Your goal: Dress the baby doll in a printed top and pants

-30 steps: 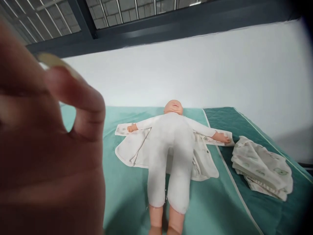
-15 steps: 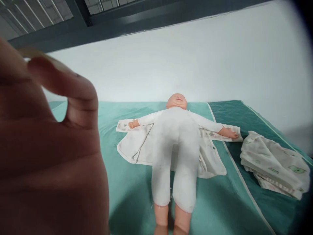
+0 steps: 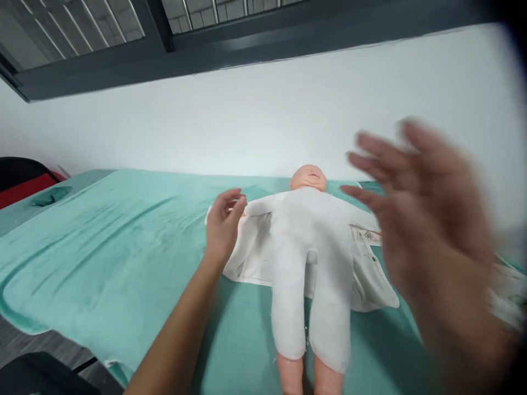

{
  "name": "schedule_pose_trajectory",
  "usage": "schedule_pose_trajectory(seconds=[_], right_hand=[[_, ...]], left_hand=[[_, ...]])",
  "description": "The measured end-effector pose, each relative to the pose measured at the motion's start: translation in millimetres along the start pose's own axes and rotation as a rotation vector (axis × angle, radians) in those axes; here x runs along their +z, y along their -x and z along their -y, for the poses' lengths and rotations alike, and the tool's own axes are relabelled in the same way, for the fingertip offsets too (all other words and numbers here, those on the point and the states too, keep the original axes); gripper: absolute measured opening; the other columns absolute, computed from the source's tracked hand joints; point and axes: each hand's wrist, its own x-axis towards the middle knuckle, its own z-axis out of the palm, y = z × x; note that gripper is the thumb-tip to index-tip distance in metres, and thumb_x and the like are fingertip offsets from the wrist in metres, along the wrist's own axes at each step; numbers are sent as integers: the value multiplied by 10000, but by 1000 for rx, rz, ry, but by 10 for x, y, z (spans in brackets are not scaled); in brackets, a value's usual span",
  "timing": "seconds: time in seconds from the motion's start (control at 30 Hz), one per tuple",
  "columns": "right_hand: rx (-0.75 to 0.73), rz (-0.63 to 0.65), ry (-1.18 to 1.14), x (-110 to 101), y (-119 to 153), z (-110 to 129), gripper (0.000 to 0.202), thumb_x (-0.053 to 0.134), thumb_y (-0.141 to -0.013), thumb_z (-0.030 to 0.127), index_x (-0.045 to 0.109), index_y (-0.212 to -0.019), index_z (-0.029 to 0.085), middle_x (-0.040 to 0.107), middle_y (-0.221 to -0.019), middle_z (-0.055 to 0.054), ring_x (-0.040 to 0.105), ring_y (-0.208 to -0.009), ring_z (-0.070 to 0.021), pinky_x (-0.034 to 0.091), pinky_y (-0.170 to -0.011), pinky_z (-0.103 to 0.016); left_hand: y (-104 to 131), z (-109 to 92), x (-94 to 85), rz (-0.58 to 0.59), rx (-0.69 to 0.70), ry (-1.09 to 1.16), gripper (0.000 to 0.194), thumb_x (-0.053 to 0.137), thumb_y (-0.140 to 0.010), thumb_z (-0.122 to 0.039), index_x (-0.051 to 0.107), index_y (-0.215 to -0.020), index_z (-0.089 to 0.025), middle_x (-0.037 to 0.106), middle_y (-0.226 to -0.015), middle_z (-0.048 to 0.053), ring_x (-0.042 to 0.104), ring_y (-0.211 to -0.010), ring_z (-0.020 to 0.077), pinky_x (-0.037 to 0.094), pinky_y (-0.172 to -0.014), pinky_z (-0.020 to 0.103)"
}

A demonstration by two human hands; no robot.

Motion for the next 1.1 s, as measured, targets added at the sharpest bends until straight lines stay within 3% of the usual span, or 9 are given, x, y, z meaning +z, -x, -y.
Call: schedule_pose_trajectory(seconds=[0.07,0.17,0.27,0.37,0.43,0.57,0.73,0.97,1.1], right_hand=[[39,-8,-76,221,-143,-69,563,441,-970,442,258,-1502,416,390,-1550,22,380,-1425,-271,484,-1065,-485],[83,248,93,632,-443,-256,599,512,-932,453,340,-1486,302,391,-1551,-49,374,-1419,-284,431,-1095,-463],[101,549,296,1034,-735,-401,583,464,-950,425,335,-1485,230,427,-1522,-100,396,-1390,-288,419,-1076,-451],[57,822,626,1363,-953,-481,432,502,-924,334,505,-1330,186,512,-1425,-151,437,-1319,-334,425,-1009,-484],[27,912,735,1528,-1041,-536,316,564,-883,301,596,-1176,187,564,-1346,-160,453,-1283,-355,405,-995,-508],[37,913,777,1691,-1080,-662,231,591,-856,308,619,-1058,200,648,-1190,-155,563,-1127,-343,429,-908,-471],[45,789,763,1583,-1005,-714,209,491,-923,343,595,-1043,208,687,-1095,-135,629,-983,-296,425,-810,-397],[93,622,591,1332,-921,-765,322,511,-912,507,583,-1119,272,701,-1088,-64,631,-934,-268,406,-695,-344],[58,635,533,1281,-864,-756,441,475,-892,652,648,-1117,314,713,-1098,-55,622,-993,-292,402,-719,-349]], left_hand=[[-45,283,-26,-3,-92,-98,345,640,-835,-451,660,-1054,-185,696,-990,62,649,-883,182,513,-793,305],[-45,563,-67,7,-129,-151,291,583,-876,-431,657,-1019,-188,708,-957,56,639,-904,181,483,-837,306],[9,607,-67,185,-57,-230,213,541,-906,-362,671,-977,-209,712,-991,43,630,-911,178,468,-849,310],[53,589,-23,400,103,-447,192,533,-907,-303,705,-890,-218,704,-973,45,600,-961,208,451,-888,344],[59,609,7,457,193,-569,183,542,-902,-287,710,-881,-217,695,-970,54,577,-1006,231,440,-912,362],[36,671,46,466,239,-695,166,575,-889,-306,685,-963,-206,671,-1035,75,569,-1040,248,444,-885,364],[-40,668,103,456,123,-762,245,668,-805,-368,645,-999,-220,675,-1057,77,590,-1031,272,431,-754,348],[-218,797,24,244,-153,-353,160,642,-782,-342,658,-720,-196,661,-702,48,606,-757,234,409,-746,357],[-277,843,-114,132,-247,-131,176,591,-775,-310,672,-818,-159,711,-842,72,617,-779,203,445,-712,319]])
